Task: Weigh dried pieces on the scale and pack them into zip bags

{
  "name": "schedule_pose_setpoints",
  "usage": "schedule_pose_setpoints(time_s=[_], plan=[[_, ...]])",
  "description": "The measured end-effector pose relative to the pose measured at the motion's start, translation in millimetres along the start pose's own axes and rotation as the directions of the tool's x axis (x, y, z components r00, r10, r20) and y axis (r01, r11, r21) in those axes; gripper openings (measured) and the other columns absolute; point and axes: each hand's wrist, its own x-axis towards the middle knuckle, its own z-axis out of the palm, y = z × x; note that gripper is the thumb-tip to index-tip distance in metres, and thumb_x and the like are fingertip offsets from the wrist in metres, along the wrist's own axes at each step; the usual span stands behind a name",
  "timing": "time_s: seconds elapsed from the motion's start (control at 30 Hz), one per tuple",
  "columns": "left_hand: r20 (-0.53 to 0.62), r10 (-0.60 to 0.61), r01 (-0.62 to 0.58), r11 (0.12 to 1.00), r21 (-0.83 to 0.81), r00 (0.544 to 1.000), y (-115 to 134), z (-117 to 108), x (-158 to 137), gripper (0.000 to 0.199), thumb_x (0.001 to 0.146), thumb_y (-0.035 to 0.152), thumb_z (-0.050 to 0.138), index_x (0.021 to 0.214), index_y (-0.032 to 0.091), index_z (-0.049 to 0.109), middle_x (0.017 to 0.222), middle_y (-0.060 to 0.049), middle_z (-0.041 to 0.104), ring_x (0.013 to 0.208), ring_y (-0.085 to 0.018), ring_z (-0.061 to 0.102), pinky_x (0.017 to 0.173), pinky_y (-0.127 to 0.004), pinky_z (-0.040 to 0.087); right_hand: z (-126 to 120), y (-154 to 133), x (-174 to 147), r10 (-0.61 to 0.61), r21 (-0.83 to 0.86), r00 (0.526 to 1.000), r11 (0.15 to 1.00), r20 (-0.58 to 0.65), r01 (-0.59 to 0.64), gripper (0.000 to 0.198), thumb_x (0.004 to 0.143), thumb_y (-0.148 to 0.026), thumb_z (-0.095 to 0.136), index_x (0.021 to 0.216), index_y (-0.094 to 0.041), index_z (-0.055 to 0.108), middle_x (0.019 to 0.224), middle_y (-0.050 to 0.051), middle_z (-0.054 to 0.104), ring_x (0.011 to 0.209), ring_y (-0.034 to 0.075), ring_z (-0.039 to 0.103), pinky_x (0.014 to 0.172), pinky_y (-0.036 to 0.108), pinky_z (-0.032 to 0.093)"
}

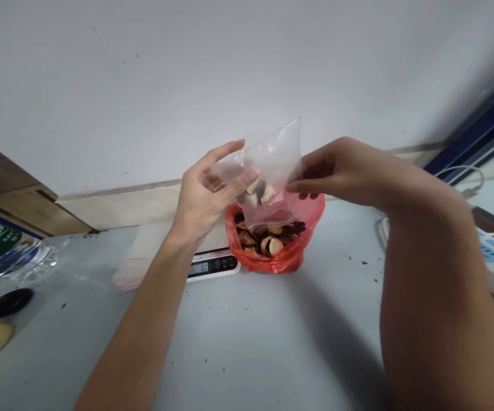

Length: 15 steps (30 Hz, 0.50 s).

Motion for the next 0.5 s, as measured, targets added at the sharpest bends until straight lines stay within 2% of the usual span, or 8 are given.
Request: schedule_pose_setpoints(time_s=[0.07, 0.17, 0.3, 0.4, 0.5], plan=[[0.006, -0.015, 0.015, 1.0, 0.002, 1.0, -0.7, -3.9, 0.2, 0.062, 0.071, 0.048, 0.097, 0.125, 0.026, 0.075, 0.106, -0.003, 0.083, 0.12, -0.03, 0.076, 0.099, -0.039, 0.063, -2.6, 5.9, -1.9, 0.022, 0.074, 0.999, 0.997, -0.034, -0.02, 0.021, 0.085, -0.037, 0.071, 0.078, -0.019, 0.08, 0.072, 0.003, 0.07, 0.064, 0.016, 0.054, 0.057, 0.031, 0.037], [0.031, -0.074, 0.072, 0.996, 0.052, 0.997, -1.6, -10.7, -0.4, 0.067, 0.067, 0.043, 0.098, 0.126, 0.023, 0.075, 0.103, -0.004, 0.084, 0.113, -0.028, 0.079, 0.1, -0.038, 0.063, -4.3, 12.9, -4.7, 0.026, 0.197, 0.998, 0.98, -0.052, -0.015, 0.021, 0.08, -0.038, 0.075, 0.08, -0.018, 0.081, 0.077, 0.005, 0.073, 0.068, 0.018, 0.057, 0.061, 0.032, 0.04], [0.035, -0.13, 0.122, 0.978, 0.172, 0.991, -2.4, -10.6, -3.0, 0.044, 0.07, 0.038, 0.094, 0.106, 0.017, 0.082, 0.096, -0.007, 0.085, 0.1, -0.027, 0.082, 0.091, -0.035, 0.066, -3.7, 17.0, -4.5, -0.004, 0.321, 0.999, 0.947, -0.044, 0.018, 0.028, 0.075, -0.045, 0.08, 0.082, -0.018, 0.082, 0.082, 0.007, 0.076, 0.074, 0.02, 0.062, 0.066, 0.034, 0.044], [0.015, -0.094, 0.089, 0.978, 0.188, 0.995, -3.6, -4.4, -4.9, 0.028, 0.072, 0.031, 0.089, 0.095, 0.015, 0.084, 0.092, -0.006, 0.085, 0.091, -0.025, 0.082, 0.086, -0.032, 0.067, -2.8, 16.4, -2.6, 0.003, 0.285, 1.0, 0.959, -0.011, 0.0, 0.032, 0.077, -0.049, 0.079, 0.082, -0.018, 0.082, 0.078, 0.006, 0.072, 0.069, 0.018, 0.056, 0.061, 0.033, 0.039], [0.0, -0.063, 0.062, 0.98, 0.19, 0.998, -4.4, 1.0, -5.8, 0.022, 0.073, 0.027, 0.087, 0.092, 0.016, 0.084, 0.091, -0.005, 0.086, 0.089, -0.024, 0.083, 0.085, -0.032, 0.068, -2.3, 15.0, -0.8, 0.007, 0.223, 0.999, 0.975, 0.031, -0.014, 0.032, 0.081, -0.049, 0.078, 0.079, -0.018, 0.082, 0.072, 0.003, 0.066, 0.062, 0.015, 0.048, 0.056, 0.031, 0.032]])
